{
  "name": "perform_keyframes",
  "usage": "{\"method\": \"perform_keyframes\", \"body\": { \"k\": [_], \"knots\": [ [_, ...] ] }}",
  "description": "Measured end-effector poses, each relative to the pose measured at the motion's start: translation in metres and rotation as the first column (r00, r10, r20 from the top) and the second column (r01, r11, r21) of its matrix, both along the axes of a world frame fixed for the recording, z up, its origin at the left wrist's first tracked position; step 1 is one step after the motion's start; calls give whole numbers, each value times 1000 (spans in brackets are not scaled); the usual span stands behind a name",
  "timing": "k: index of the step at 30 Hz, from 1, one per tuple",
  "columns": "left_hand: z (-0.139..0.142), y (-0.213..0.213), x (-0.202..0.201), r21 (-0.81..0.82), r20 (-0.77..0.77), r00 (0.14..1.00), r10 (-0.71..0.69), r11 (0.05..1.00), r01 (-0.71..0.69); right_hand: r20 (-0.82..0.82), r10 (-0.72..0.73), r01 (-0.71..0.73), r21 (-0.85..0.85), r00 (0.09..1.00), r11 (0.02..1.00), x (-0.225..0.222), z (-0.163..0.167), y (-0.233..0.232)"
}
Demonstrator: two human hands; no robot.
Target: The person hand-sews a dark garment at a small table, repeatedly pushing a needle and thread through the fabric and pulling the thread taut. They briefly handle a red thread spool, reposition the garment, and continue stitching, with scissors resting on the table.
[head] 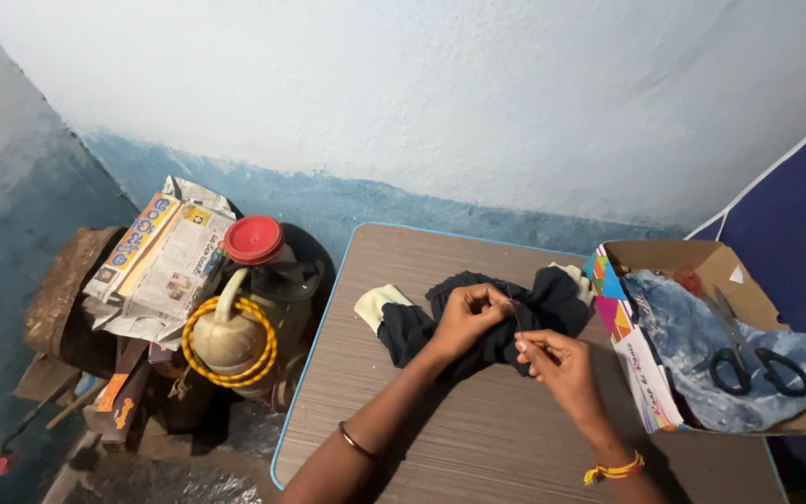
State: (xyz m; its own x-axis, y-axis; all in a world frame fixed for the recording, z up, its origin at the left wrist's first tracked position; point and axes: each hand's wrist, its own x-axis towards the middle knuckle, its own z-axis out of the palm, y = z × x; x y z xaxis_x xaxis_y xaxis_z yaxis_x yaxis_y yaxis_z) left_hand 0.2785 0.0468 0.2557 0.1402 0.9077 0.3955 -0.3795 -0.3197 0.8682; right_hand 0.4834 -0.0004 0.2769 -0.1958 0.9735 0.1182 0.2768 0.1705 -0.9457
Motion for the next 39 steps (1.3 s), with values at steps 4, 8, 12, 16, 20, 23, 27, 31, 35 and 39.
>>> {"method": "perform_keyframes", "body": {
  "k": [4, 8, 12, 16, 20, 23, 27, 31, 35, 39],
  "knots": [
    [-3, -14, 13, -20, -72, 995, -71, 997, 70, -55, -17, 19, 47, 998, 999, 4, -4, -1],
    [4, -23, 16, -37, -47, 993, -113, 993, 111, -34, -18, 21, 84, 999, 996, 3, 12, -5],
    [20, -30, 14, 8, -64, 997, -51, 999, 52, 171, -159, 87, 366, 972, 927, 10, 62, -19],
    [36, -42, 16, 50, -211, 977, 22, 999, -11, 239, -104, -18, 458, 966, 889, 0, 104, -22],
    [48, -49, 14, 121, -265, 961, 85, 991, -54, 460, -87, -81, 334, 884, 939, -18, 121, -19],
    [56, -47, 7, 175, -240, 964, 112, 982, -71, 270, -94, 18, 270, 958, 963, -31, 139, -14],
    [58, -46, 7, 228, -268, 961, 71, 974, -9, 29, -65, 44, 470, 997, 882, -23, 193, -20],
    [48, -38, 16, 83, -173, 983, 62, 995, -48, 223, -131, 0, 505, 966, 863, -30, 228, -38],
    [26, -20, 24, 9, -97, 992, -78, 997, 79, 315, -91, -59, 437, 945, 898, -56, 221, -48],
    [1, -4, 31, 44, -6, 989, -151, 988, 151, 337, -64, -99, 444, 939, 891, -69, 193, -53]
  ]
}}
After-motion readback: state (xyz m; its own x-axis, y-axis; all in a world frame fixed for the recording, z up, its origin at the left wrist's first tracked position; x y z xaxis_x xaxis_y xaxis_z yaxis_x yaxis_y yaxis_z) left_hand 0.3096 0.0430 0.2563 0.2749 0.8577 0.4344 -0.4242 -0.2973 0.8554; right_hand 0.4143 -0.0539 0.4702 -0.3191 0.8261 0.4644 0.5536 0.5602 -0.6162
